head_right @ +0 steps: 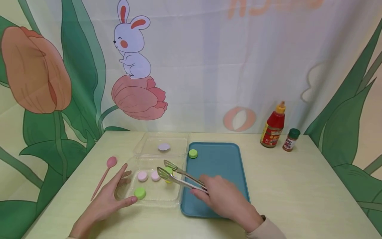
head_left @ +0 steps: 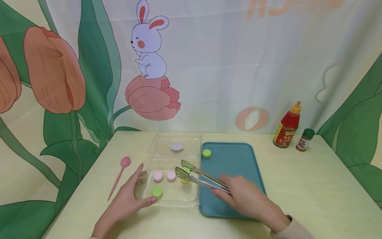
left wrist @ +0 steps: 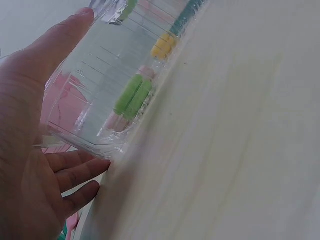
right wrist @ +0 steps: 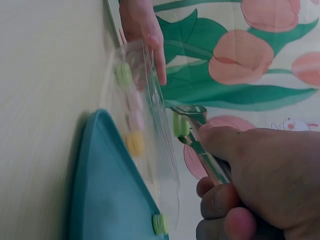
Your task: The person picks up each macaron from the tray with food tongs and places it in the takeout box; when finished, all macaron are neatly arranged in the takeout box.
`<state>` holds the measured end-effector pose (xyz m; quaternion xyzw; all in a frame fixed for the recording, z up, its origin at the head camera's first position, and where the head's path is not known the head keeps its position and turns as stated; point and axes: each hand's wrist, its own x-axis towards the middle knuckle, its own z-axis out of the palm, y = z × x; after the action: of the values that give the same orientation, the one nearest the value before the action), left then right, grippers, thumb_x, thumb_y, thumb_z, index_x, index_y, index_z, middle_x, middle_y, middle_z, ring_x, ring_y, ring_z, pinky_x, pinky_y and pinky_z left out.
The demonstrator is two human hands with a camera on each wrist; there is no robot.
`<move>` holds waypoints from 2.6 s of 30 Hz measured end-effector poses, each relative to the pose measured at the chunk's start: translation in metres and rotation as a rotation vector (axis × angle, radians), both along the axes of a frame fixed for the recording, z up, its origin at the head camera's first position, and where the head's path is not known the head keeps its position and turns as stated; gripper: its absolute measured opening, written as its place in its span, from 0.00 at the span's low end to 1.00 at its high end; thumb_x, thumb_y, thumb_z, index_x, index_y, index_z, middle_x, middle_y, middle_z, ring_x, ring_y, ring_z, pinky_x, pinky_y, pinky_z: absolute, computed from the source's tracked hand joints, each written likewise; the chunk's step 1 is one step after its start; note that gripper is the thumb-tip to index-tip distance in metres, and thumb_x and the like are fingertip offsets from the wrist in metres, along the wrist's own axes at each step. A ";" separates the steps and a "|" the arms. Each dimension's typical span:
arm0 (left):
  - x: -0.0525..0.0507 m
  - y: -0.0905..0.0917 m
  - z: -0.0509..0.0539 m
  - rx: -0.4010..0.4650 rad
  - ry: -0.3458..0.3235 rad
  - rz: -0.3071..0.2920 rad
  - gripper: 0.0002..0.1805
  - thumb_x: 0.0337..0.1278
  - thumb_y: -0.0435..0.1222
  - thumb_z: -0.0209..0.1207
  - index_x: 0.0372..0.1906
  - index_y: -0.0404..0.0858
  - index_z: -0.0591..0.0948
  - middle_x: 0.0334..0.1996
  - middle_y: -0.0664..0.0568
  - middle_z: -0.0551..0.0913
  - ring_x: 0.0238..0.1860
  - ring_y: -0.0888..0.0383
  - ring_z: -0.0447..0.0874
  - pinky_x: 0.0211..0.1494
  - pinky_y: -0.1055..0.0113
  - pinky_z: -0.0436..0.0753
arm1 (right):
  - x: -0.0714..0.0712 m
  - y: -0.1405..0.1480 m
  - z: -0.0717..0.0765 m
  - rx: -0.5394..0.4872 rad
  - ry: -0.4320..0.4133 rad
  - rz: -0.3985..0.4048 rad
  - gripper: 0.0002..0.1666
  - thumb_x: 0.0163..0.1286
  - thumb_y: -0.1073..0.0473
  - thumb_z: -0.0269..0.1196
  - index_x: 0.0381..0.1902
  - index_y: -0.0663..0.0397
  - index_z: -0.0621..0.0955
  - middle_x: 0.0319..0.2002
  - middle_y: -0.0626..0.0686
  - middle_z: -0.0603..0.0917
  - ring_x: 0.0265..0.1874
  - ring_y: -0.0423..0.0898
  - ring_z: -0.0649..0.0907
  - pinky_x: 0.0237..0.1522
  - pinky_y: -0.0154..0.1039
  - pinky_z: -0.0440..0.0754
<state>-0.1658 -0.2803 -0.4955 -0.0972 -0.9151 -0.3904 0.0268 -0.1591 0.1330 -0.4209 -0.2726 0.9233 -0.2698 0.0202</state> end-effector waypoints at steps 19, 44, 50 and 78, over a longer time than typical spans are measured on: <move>0.001 0.000 0.001 -0.005 0.000 0.000 0.73 0.52 0.60 0.84 0.93 0.44 0.49 0.83 0.40 0.71 0.78 0.39 0.76 0.80 0.31 0.69 | -0.001 -0.048 0.018 0.214 -0.064 0.110 0.19 0.80 0.41 0.71 0.31 0.41 0.82 0.19 0.42 0.76 0.18 0.38 0.75 0.20 0.41 0.74; 0.001 -0.001 -0.001 0.003 0.003 -0.007 0.73 0.53 0.59 0.83 0.93 0.44 0.49 0.84 0.39 0.70 0.80 0.37 0.73 0.81 0.30 0.68 | -0.008 -0.069 0.022 0.238 -0.127 0.088 0.27 0.80 0.42 0.71 0.23 0.46 0.77 0.18 0.44 0.68 0.17 0.41 0.67 0.20 0.41 0.64; 0.001 -0.001 -0.001 -0.001 0.010 -0.006 0.73 0.53 0.57 0.84 0.93 0.43 0.49 0.84 0.38 0.70 0.80 0.36 0.73 0.81 0.30 0.68 | -0.009 -0.067 0.021 0.231 -0.143 0.094 0.27 0.80 0.42 0.71 0.24 0.46 0.77 0.19 0.44 0.69 0.17 0.40 0.68 0.21 0.40 0.65; 0.002 0.001 0.003 -0.002 -0.001 -0.001 0.73 0.53 0.58 0.84 0.93 0.44 0.49 0.84 0.39 0.70 0.80 0.37 0.74 0.81 0.32 0.68 | -0.029 0.015 0.047 -0.088 -0.023 -0.262 0.29 0.80 0.33 0.68 0.41 0.54 0.77 0.25 0.49 0.78 0.21 0.44 0.75 0.23 0.39 0.72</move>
<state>-0.1642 -0.2792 -0.4930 -0.0974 -0.9155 -0.3895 0.0260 -0.1883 0.1477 -0.3736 -0.1473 0.9379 -0.3137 -0.0166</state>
